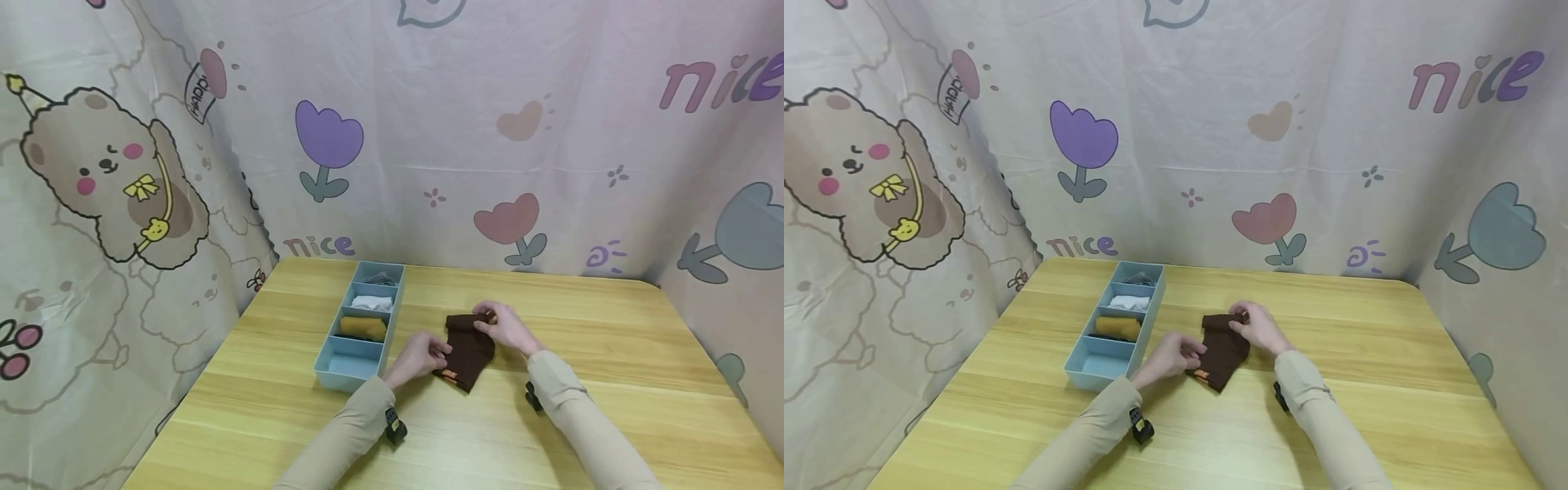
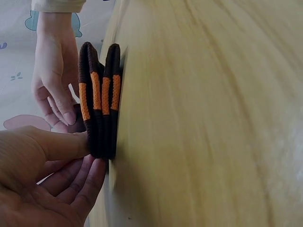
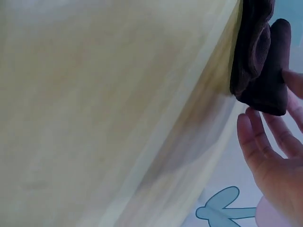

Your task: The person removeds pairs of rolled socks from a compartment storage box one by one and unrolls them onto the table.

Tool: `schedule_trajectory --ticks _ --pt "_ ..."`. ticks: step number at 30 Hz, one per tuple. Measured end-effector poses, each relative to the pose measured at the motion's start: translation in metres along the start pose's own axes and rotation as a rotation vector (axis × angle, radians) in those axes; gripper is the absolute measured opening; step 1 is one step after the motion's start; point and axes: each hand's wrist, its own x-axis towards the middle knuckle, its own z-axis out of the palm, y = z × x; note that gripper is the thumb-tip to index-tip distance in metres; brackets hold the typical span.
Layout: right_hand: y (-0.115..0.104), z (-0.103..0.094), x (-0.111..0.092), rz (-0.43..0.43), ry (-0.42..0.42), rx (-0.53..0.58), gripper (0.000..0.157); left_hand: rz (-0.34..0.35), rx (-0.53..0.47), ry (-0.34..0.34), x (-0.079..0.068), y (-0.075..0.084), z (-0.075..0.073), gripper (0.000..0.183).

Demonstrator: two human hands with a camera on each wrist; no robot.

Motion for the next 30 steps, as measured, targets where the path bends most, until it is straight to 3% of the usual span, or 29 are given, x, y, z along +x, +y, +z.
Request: schedule_trajectory --ticks 8,21,30 --pt "0.003 -0.0058 0.0013 -0.011 -0.08 -0.013 0.033 0.003 -0.006 -0.001 0.0003 -0.0009 0.001 0.018" --pt "-0.0008 -0.0047 0.005 0.009 0.048 -0.085 0.03 0.024 0.006 -0.001 -0.0004 -0.0013 0.0 0.019" --pt "-0.0026 -0.0037 0.0053 -0.008 0.084 -0.135 0.021 0.028 -0.001 -0.002 -0.0001 -0.0009 0.0 0.019"
